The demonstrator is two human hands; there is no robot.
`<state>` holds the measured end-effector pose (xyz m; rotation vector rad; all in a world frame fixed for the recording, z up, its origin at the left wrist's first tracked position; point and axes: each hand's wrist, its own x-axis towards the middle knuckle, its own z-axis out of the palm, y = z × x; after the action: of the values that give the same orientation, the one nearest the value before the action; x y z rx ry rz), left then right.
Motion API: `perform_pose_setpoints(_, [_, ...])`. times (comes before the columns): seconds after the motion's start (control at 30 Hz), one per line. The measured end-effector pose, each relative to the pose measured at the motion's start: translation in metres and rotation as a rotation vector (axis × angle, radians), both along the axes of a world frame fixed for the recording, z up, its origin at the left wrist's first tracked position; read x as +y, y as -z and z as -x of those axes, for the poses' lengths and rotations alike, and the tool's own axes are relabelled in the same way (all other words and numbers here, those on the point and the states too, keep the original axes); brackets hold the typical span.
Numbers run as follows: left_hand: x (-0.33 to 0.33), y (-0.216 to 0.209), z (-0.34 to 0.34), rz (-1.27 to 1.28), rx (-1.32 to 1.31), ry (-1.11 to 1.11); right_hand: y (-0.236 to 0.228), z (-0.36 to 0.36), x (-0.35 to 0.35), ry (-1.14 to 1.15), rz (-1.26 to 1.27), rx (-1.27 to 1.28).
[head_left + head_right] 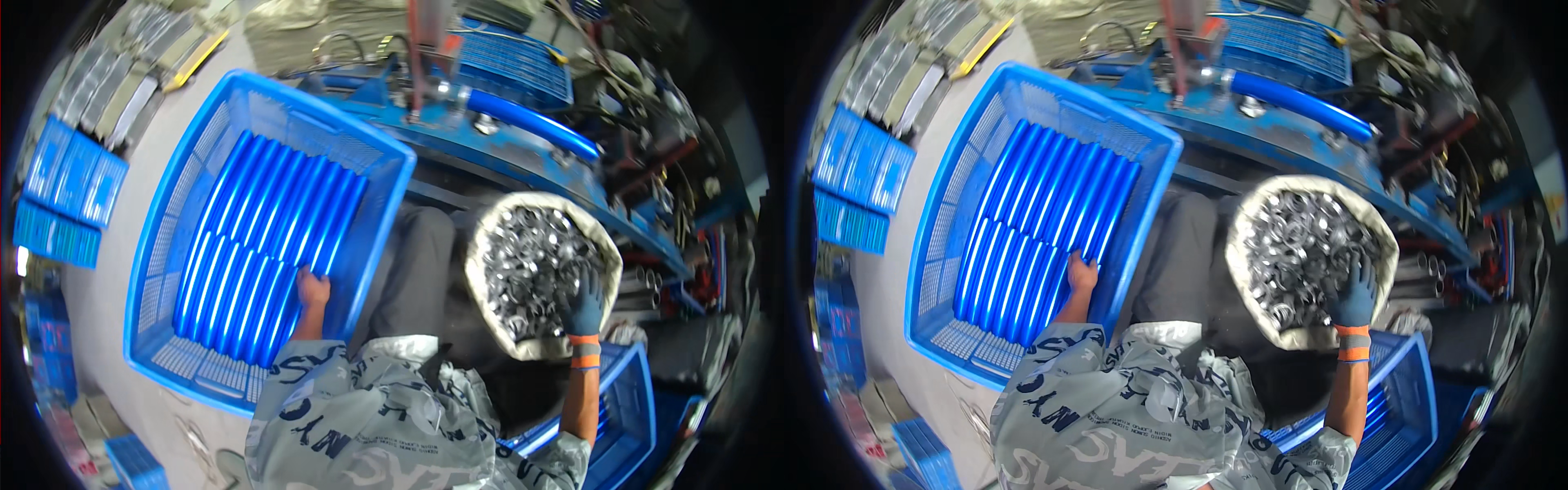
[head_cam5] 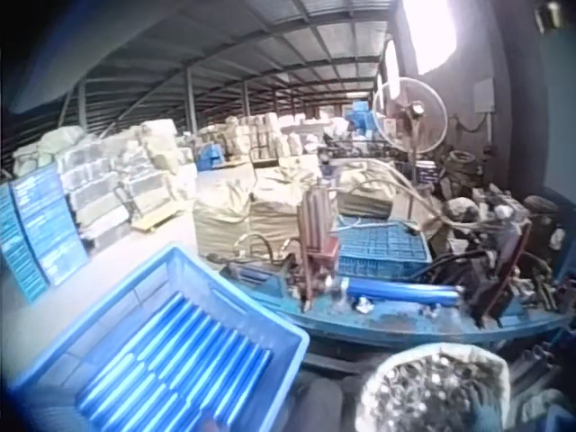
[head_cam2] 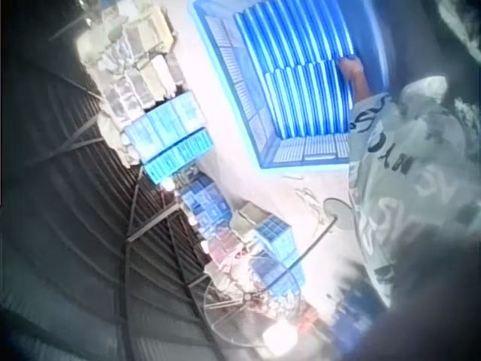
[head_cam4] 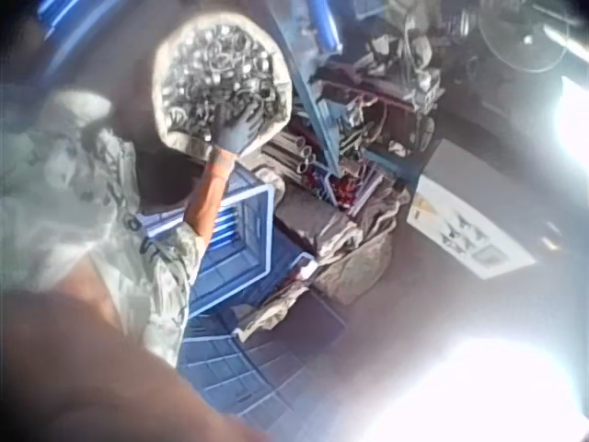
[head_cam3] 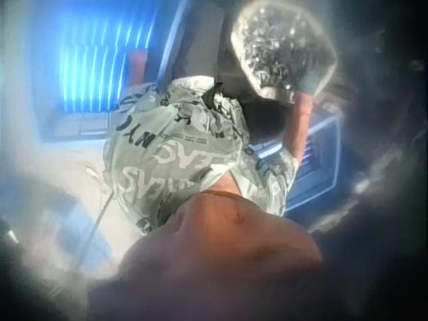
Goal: The recorder is assembling metal rings onto blue pipes and placing them into a blue plastic crate.
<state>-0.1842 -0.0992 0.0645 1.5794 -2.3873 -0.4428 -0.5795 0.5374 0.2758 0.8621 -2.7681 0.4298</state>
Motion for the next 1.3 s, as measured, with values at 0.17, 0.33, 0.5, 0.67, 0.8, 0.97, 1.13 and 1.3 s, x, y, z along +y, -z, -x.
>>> perform_pose_setpoints(0.17, [-0.126,-0.024,0.053,0.046,0.084,-0.118,0.063,0.041,-0.011,0.114,-0.235,-0.004])
perform_pose_setpoints(0.33, [-0.216,-0.041,0.057,-0.077,-0.118,-0.289,0.047,0.045,-0.044,0.218,-0.302,-0.152])
perform_pose_setpoints(0.5, [-0.207,-0.038,0.059,-0.264,-0.316,-0.242,0.037,0.038,-0.036,0.174,-0.29,-0.1])
perform_pose_setpoints(0.67, [-0.199,-0.055,0.048,-0.324,-0.242,-0.169,0.042,0.038,-0.048,0.155,-0.315,-0.047])
perform_pose_setpoints(0.8, [-0.146,-0.054,0.054,-0.575,0.1,-0.054,0.039,0.029,0.005,0.147,-0.368,-0.071])
perform_pose_setpoints(0.97, [-0.069,-0.014,0.054,-0.481,0.404,-0.014,0.01,0.009,-0.002,0.144,-0.043,-0.129])
perform_pose_setpoints(1.13, [-0.02,-0.109,0.131,-0.494,0.936,0.248,-0.007,-0.006,-0.004,0.201,0.39,-0.234])
perform_pose_setpoints(1.3, [0.062,-0.309,0.253,-0.218,0.531,0.716,0.022,-0.009,-0.02,0.455,1.482,-0.994])
